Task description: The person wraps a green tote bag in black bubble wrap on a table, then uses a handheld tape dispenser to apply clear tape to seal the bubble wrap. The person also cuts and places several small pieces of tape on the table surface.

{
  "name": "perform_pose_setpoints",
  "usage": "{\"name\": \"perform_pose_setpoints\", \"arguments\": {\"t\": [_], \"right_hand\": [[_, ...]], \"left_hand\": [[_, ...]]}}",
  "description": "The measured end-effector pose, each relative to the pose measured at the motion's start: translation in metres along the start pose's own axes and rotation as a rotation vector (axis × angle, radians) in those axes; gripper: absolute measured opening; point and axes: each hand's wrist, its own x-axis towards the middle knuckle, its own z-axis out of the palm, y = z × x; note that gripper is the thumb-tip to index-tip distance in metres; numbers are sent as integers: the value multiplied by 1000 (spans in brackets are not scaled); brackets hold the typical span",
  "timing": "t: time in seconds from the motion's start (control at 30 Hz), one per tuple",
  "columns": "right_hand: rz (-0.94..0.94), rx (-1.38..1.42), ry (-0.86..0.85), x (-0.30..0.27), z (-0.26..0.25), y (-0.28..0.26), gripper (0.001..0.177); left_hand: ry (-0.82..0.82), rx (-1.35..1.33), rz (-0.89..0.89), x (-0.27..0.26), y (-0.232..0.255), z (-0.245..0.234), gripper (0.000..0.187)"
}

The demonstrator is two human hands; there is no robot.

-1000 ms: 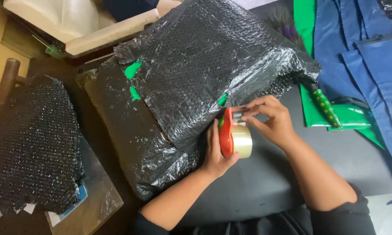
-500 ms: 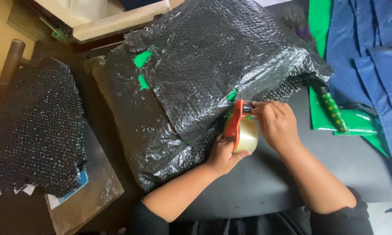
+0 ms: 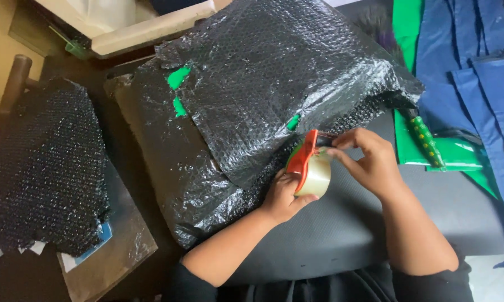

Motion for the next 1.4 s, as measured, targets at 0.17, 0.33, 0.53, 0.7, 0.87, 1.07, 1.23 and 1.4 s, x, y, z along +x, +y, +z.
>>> {"name": "perform_pose_setpoints", "arguments": {"t": [0.17, 0.33, 0.53, 0.7, 0.87, 1.07, 1.23, 1.4], "right_hand": [[138, 173, -28, -2, -7, -2, 16], [244, 324, -44, -5, -20, -2, 15], [254, 495, 81, -18, -35, 15, 16], [232, 404, 90, -23, -52, 10, 19], [339, 448, 224, -24, -65, 35, 27], [505, 512, 227, -12, -57, 75, 26], [703, 388, 245, -8, -34, 117, 28], [703, 615, 234, -11, -7, 154, 33]], "left_hand": [[-25, 15, 5, 5, 8, -8, 46], [-85, -18, -39, 15, 25, -17, 49], [-130, -59, -97, 17, 33, -21, 51], [-281, 59, -191, 1, 28, -17, 61], [-331, -60, -304, -4, 35, -17, 60], [-333, -101, -340, -18, 20, -15, 55], [-294, -69, -223, -22, 18, -13, 49], [-139, -206, -71, -19, 14, -13, 45]]}}
